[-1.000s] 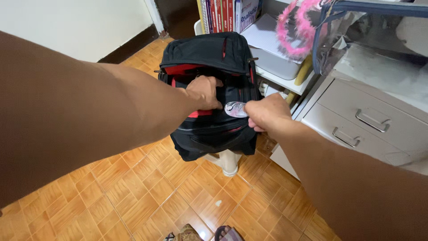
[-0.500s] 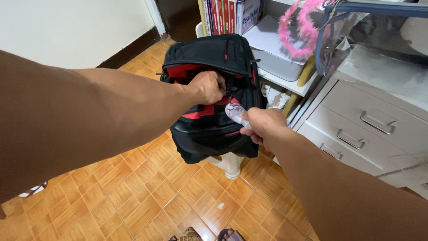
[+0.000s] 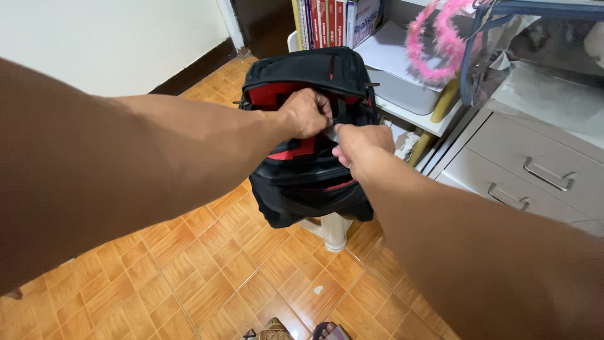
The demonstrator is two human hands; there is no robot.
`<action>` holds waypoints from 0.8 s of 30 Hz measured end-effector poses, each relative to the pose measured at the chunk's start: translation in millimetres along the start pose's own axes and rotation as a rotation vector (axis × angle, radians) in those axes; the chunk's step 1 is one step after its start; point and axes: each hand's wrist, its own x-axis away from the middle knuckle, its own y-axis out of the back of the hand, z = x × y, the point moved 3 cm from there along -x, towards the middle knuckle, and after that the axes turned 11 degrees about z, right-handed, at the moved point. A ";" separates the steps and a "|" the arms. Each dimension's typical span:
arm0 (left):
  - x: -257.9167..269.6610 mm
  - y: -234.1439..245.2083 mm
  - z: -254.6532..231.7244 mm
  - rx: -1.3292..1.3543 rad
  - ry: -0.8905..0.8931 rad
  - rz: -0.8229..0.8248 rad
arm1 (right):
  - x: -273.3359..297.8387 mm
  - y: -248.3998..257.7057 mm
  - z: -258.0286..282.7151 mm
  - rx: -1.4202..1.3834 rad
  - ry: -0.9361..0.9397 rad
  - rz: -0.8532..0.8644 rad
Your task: The person opens a black backpack and places several items inside, including a power adapter with cables, a small round container, a tube of cream, and a water bottle. The person then closes the backpack.
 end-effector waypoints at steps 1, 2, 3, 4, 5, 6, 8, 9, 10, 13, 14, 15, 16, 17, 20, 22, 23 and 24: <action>0.3 1.4 0.3 0.002 0.005 -0.014 | -1.7 -1.1 1.2 0.050 0.016 0.044; -0.5 1.3 1.2 0.028 0.028 -0.002 | -3.6 -0.2 1.2 0.100 0.032 0.086; -1.1 0.8 2.9 0.054 0.051 0.011 | -5.1 1.7 0.2 0.196 0.075 0.111; -3.5 0.1 4.3 0.077 0.069 0.027 | -5.7 5.2 -3.8 0.287 0.117 0.131; -6.4 -0.8 3.9 0.068 0.045 0.032 | -5.8 8.3 -8.9 0.378 0.159 0.151; -7.6 -0.9 4.8 0.054 0.026 0.041 | -5.2 10.4 -11.9 0.437 0.252 0.121; -10.6 -0.7 7.3 0.038 0.027 0.055 | -4.5 13.7 -15.1 0.554 0.436 0.062; -12.9 -1.6 7.9 0.034 0.047 0.059 | -6.5 13.5 -15.7 0.593 0.460 0.067; -13.2 -3.8 9.4 0.034 0.072 0.063 | -9.3 12.8 -15.2 0.636 0.483 0.076; -14.7 -4.8 11.4 0.018 0.031 0.080 | -20.3 11.3 -10.8 0.809 0.458 0.127; -15.1 -5.4 12.8 0.018 0.041 0.085 | -23.9 11.9 -9.3 0.873 0.435 0.142; -15.3 -5.6 14.5 0.018 0.051 0.091 | -25.5 11.3 -10.6 0.863 0.436 0.189; -17.5 -5.7 14.8 0.016 0.053 0.097 | -27.2 12.1 -11.5 0.851 0.439 0.228; -19.2 -6.7 14.6 -0.002 0.043 0.106 | -28.4 13.0 -13.3 0.839 0.442 0.267; -19.2 -8.1 14.7 -0.047 0.034 0.128 | -29.3 15.0 -16.7 0.822 0.471 0.164; -19.0 -8.1 13.4 -0.069 0.051 0.139 | -31.2 14.3 -16.9 0.835 0.439 0.084; -19.2 -7.8 12.1 -0.085 0.053 0.150 | -32.4 12.6 -16.4 0.841 0.423 0.047; -19.8 -7.2 10.7 -0.102 0.057 0.159 | -33.3 8.9 -14.4 0.849 0.437 0.027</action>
